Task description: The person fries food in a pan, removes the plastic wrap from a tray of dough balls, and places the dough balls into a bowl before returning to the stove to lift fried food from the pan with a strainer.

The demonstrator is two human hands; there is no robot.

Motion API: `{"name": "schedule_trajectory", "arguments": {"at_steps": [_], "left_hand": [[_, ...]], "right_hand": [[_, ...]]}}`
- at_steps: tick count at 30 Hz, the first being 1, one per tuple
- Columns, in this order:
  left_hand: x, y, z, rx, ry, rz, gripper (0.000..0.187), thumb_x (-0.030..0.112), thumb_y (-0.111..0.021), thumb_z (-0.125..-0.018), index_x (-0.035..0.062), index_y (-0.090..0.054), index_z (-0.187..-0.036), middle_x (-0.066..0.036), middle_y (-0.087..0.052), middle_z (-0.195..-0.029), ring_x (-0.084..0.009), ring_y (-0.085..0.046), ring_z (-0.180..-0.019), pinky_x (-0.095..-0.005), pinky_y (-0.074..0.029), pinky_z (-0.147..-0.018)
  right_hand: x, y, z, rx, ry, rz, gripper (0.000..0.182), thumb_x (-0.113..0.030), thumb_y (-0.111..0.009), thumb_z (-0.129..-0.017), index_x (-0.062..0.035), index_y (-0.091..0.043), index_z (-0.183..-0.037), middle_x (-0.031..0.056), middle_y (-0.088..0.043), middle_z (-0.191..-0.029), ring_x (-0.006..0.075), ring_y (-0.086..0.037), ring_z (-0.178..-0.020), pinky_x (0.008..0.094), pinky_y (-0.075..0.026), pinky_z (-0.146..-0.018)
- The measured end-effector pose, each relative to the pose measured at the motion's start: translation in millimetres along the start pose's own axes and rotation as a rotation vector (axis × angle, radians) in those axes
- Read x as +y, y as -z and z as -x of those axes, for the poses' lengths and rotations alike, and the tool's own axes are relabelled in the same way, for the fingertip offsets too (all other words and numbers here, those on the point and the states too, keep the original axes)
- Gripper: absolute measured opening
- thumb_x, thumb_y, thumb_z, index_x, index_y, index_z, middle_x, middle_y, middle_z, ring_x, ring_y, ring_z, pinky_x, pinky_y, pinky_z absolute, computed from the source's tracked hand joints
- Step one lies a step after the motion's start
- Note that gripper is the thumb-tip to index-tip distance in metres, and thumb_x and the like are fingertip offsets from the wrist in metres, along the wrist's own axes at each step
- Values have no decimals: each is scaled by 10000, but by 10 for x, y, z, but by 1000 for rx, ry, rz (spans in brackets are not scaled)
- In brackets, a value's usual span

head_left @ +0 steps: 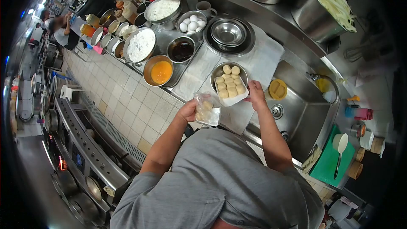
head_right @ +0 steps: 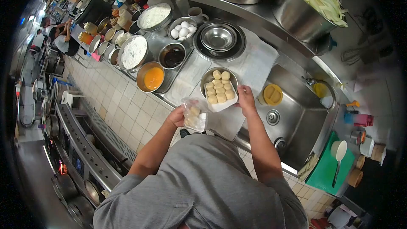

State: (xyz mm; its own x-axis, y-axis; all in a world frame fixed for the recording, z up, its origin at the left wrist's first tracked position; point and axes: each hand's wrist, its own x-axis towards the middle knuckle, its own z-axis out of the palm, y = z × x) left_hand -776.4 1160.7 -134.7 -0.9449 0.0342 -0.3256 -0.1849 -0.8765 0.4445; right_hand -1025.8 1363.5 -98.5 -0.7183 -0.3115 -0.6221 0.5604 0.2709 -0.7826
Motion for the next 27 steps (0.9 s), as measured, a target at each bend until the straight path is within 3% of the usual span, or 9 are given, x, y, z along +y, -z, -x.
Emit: {"name": "schedule_trajectory", "arguments": {"at_steps": [1, 3, 5, 10, 13, 15, 19, 22, 27], "left_hand": [[20, -39, 3, 2, -5, 0, 549, 350, -641, -967, 94, -502, -1432, -131, -648, -1276, -276, -665, -1133, -450, -549, -992], [106, -190, 53, 28, -52, 68, 465, 316, -596, -1011, 76, -516, -1402, -140, -627, -1298, -275, -647, -1162, -461, -537, -1018], [181, -276, 42, 68, -112, 63, 470, 330, -587, -1016, 81, -510, -1406, -145, -619, -1310, -284, -639, -1174, -466, -527, -1030], [336, -787, -49, 150, -354, 52, 475, 314, -623, -984, 66, -527, -1377, -140, -623, -1298, -275, -640, -1168, -457, -523, -1029], [395, -967, -63, 158, -424, -103, 409, 201, -636, -948, 47, -573, -1321, -117, -645, -1265, -249, -656, -1133, -433, -539, -1000], [401, -1091, -15, 145, -427, -147, 372, 148, -625, -932, 39, -597, -1286, -105, -661, -1234, -235, -663, -1113, -422, -546, -983], [368, -1317, 97, 141, -465, -238, 308, 68, -626, -910, 20, -648, -1214, -83, -698, -1168, -204, -684, -1058, -392, -560, -947], [409, -1525, 220, 51, -427, -283, 383, 170, -683, -918, 0, -614, -1254, -135, -681, -1218, -242, -677, -1108, -424, -557, -973], [306, -1392, 486, -107, -294, -348, 436, 178, -702, -907, -13, -597, -1285, -136, -679, -1240, -230, -670, -1126, -411, -553, -978]], "right_hand": [[75, 49, -102, -5, 1, 2, 403, -412, -543, -1027, -65, -589, -1227, 144, -707, -929, 258, -693, -916, 386, -547, -807], [217, 97, -253, 290, 588, 431, 351, -367, -592, -1007, -37, -613, -1125, 108, -688, -936, 209, -671, -882, 323, -529, -773], [-81, 63, 163, 263, 661, 356, 289, -287, -659, -971, -35, -627, -1110, 91, -684, -960, 205, -652, -861, 306, -516, -764], [-670, -373, 1543, -343, 580, 286, 256, -118, -729, -892, -42, -629, -1114, 119, -664, -1053, 231, -643, -949, 345, -526, -790], [-670, -439, 1647, -352, 848, 499, 301, -91, -730, -881, -46, -604, -1151, 126, -652, -1089, 228, -641, -998, 345, -530, -806], [-459, -406, 1335, -271, 1190, 557, 259, -95, -717, -920, -30, -563, -1118, 41, -619, -1007, 116, -597, -966, 281, -491, -722], [-447, -315, 1484, -371, 870, 253, 236, -117, -662, -963, -41, -546, -1154, 85, -639, -1014, 188, -604, -942, 294, -486, -818], [-543, -328, 1711, -326, 752, -96, 97, -73, -480, -1047, -45, -561, -1001, 16, -626, -986, 62, -528, -883, 226, -436, -797], [-570, -282, 2076, -321, 625, -284, 96, -93, -492, -1033, -41, -557, -985, 38, -641, -979, 75, -573, -851, 249, -476, -780]]}}
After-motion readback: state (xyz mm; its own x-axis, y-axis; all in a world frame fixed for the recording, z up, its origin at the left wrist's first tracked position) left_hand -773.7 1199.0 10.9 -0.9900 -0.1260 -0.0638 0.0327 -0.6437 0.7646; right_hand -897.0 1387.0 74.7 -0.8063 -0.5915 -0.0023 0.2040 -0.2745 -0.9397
